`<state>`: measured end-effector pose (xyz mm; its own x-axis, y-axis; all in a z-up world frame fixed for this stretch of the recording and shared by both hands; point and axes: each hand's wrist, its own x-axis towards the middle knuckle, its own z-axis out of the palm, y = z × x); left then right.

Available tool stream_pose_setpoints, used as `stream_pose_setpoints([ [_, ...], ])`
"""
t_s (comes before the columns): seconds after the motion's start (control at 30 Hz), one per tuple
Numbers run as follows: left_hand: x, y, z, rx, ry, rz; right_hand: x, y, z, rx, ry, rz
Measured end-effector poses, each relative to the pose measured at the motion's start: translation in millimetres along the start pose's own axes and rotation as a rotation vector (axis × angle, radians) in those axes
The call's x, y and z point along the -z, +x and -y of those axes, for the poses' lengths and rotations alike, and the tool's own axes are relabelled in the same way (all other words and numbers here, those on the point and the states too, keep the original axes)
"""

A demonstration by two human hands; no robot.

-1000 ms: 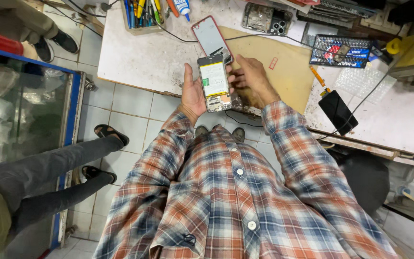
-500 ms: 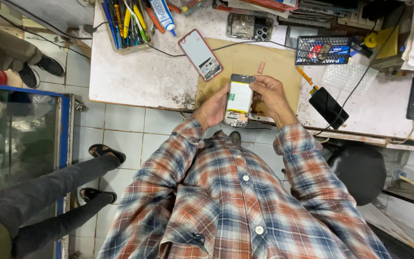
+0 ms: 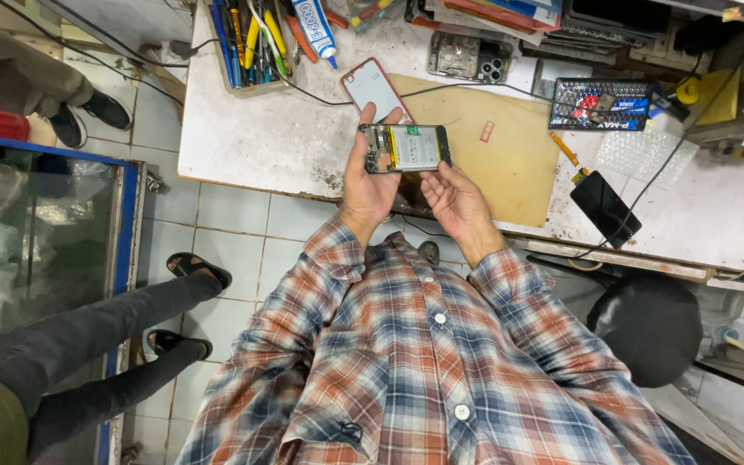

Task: The person disassembles a smartphone, removes the battery, and uses a plastic pry tool to separate the screen from the frame. They then apply adhesive to the frame and reassemble the device, connecting internal components.

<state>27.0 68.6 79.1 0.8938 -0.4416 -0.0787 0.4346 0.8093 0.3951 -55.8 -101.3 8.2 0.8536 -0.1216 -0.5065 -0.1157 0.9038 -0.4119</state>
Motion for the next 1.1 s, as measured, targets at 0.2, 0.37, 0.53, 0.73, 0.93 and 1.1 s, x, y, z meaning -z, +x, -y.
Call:
stream_pose_setpoints([
  [0.2,0.8,7.5,2.9,-0.039,-0.173,-0.029,-26.9,-9.7,-10.0,-0.027,0.04,0.003],
  [0.37,-3.1,12.2,10.7,-0.109,0.144,-0.007,-46.1,-25.6,-13.8,-0.109,0.03,0.094],
  [0.53,0.8,25.6,9.2,-0.021,0.134,-0.025,-40.6,-39.9,-1.1,-0.164,-0.27,0.167],
  [0.73,8.5,28.3,8.6,0.017,0.261,-0.048,7.4,-44.8,40.0,-0.009,-0.805,0.028],
  [0.93,-2.6,15.3,18.8,0.118,0.215,-0.25,69.0,-31.4,112.6,0.314,-1.173,-0.114],
  [1.1,-24.7,2.6,44.2,0.224,0.071,-0.293,70.1,-26.8,152.9,0.393,-1.164,-0.062],
])
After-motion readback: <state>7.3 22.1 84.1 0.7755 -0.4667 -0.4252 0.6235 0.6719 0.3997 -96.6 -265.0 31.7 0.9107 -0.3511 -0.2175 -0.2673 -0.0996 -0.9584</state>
